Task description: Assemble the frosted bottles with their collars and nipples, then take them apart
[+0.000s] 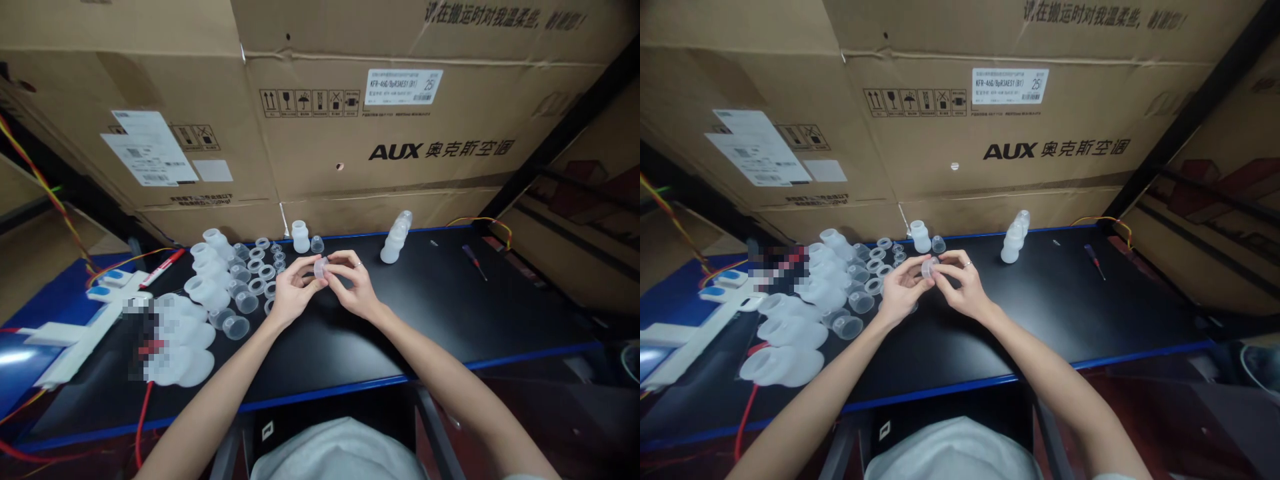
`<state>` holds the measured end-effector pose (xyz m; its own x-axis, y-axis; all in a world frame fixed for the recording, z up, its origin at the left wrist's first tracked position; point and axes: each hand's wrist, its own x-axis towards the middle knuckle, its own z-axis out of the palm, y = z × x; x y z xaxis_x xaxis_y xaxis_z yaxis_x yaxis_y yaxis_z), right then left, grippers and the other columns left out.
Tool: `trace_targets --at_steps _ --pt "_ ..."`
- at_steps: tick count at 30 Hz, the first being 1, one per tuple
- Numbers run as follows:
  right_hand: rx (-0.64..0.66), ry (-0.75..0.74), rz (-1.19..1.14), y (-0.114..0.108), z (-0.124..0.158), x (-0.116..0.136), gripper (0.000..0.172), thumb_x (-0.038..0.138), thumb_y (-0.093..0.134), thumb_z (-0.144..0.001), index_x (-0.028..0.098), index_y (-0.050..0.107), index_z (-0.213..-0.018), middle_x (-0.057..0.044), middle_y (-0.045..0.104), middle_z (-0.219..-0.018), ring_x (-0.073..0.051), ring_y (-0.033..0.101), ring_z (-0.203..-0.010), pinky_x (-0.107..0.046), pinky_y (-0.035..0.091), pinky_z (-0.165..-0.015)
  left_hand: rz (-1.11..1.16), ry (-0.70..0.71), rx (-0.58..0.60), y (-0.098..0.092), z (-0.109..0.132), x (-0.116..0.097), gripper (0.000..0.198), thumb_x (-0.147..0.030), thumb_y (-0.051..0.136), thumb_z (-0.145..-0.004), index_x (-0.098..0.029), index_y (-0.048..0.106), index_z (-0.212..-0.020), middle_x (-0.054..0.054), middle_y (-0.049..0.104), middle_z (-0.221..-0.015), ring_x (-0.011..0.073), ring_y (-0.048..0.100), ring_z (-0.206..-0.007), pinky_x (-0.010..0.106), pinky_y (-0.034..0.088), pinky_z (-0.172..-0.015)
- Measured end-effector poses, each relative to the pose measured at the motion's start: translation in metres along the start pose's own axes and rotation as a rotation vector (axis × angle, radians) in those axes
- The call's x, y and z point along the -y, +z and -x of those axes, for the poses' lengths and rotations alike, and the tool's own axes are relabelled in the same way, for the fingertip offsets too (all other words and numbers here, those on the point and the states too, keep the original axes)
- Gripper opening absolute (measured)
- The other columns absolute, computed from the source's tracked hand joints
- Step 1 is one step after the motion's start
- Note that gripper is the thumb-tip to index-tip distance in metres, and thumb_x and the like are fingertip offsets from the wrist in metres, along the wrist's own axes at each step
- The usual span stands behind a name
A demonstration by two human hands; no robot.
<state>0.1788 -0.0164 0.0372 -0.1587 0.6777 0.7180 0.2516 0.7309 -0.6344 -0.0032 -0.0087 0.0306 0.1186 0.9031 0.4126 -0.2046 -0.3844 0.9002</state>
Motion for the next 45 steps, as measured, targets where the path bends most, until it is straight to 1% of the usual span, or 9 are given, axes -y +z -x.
trace_targets --at_steps 13,23,26,31,35,37,40,43,45 --pt "0.337 0.12 -0.169 -0.012 -0.001 0.006 0.054 0.059 0.041 -0.114 0.025 0.08 -0.129 -0.014 0.056 -0.145 -0.027 0.057 -0.139 -0.049 0.048 -0.12 -0.044 0.087 0.007 -0.007 -0.002 -0.003 0.048 -0.032 0.101 -0.068 -0.025 0.085 -0.112 0.003 0.072 -0.099 0.0207 0.077 -0.086 0.036 0.071 -0.078" --pt "0.427 0.16 -0.266 -0.01 -0.001 0.009 0.044 0.055 0.064 -0.107 0.027 0.076 -0.138 -0.014 0.057 -0.15 -0.028 0.051 -0.149 -0.05 0.041 -0.127 -0.164 0.175 0.042 -0.008 0.0 -0.003 0.038 -0.027 0.092 -0.077 -0.029 0.086 -0.115 0.004 0.075 -0.098 0.0194 0.075 -0.086 0.032 0.065 -0.076" --pt "0.357 0.187 -0.264 -0.004 -0.003 0.01 0.043 0.057 0.066 -0.105 0.027 0.078 -0.134 -0.013 0.06 -0.143 -0.026 0.057 -0.141 -0.046 0.05 -0.119 -0.148 0.155 0.022 -0.007 -0.002 -0.003 0.041 -0.031 0.092 -0.08 -0.028 0.084 -0.121 0.005 0.075 -0.104 0.0197 0.076 -0.089 0.034 0.068 -0.08" --pt "0.13 0.298 -0.275 0.003 -0.003 -0.002 0.033 0.054 0.077 -0.097 0.022 0.082 -0.101 -0.01 0.071 -0.116 -0.023 0.07 -0.11 -0.04 0.059 -0.099 -0.318 0.201 0.067 -0.007 0.0 0.002 0.043 -0.031 0.084 -0.089 -0.026 0.077 -0.131 0.01 0.077 -0.123 0.0243 0.078 -0.107 0.041 0.067 -0.095" --pt "-0.1 0.425 -0.445 -0.002 -0.006 -0.023 0.052 0.049 0.092 -0.082 0.027 0.066 -0.122 -0.006 0.074 -0.115 -0.019 0.073 -0.097 -0.036 0.061 -0.093 -0.592 0.291 0.076 -0.024 -0.015 0.001 0.05 -0.026 0.074 -0.094 -0.025 0.067 -0.144 0.011 0.072 -0.137 0.0279 0.072 -0.124 0.049 0.056 -0.114" --pt "-0.198 0.462 -0.509 -0.008 -0.01 -0.031 0.07 0.044 0.097 -0.075 0.031 0.058 -0.133 -0.004 0.072 -0.119 -0.017 0.073 -0.095 -0.036 0.061 -0.093 -0.769 0.323 -0.075 -0.035 -0.035 0.0 0.04 -0.027 0.069 -0.095 -0.022 0.07 -0.135 0.012 0.073 -0.135 0.0296 0.068 -0.129 0.05 0.052 -0.117" --pt "-0.175 0.508 -0.523 -0.016 -0.016 -0.037 0.066 0.04 0.098 -0.071 0.029 0.066 -0.127 -0.005 0.073 -0.125 -0.02 0.074 -0.103 -0.039 0.06 -0.1 -1.036 0.188 -0.312 -0.045 -0.07 0.006 0.051 -0.039 0.073 -0.092 -0.019 0.066 -0.138 0.017 0.07 -0.136 0.036 0.064 -0.131 0.053 0.05 -0.116" --pt "-0.133 0.547 -0.5 -0.02 -0.018 -0.037 0.054 0.043 0.097 -0.072 0.024 0.074 -0.117 -0.007 0.078 -0.121 -0.025 0.075 -0.108 -0.044 0.059 -0.105 -1.221 0.018 -0.327 -0.046 -0.097 0.021 0.065 -0.056 0.083 -0.083 -0.017 0.069 -0.133 0.021 0.068 -0.139 0.0446 0.058 -0.136 0.059 0.048 -0.116" --pt "-0.131 0.563 -0.482 -0.02 -0.017 -0.038 0.051 0.045 0.097 -0.072 0.023 0.075 -0.113 -0.008 0.081 -0.113 -0.026 0.076 -0.106 -0.046 0.059 -0.105 -1.238 -0.038 -0.298 -0.044 -0.107 0.03 0.055 -0.057 0.085 -0.081 -0.019 0.075 -0.119 0.021 0.07 -0.136 0.0455 0.058 -0.134 0.06 0.048 -0.115"
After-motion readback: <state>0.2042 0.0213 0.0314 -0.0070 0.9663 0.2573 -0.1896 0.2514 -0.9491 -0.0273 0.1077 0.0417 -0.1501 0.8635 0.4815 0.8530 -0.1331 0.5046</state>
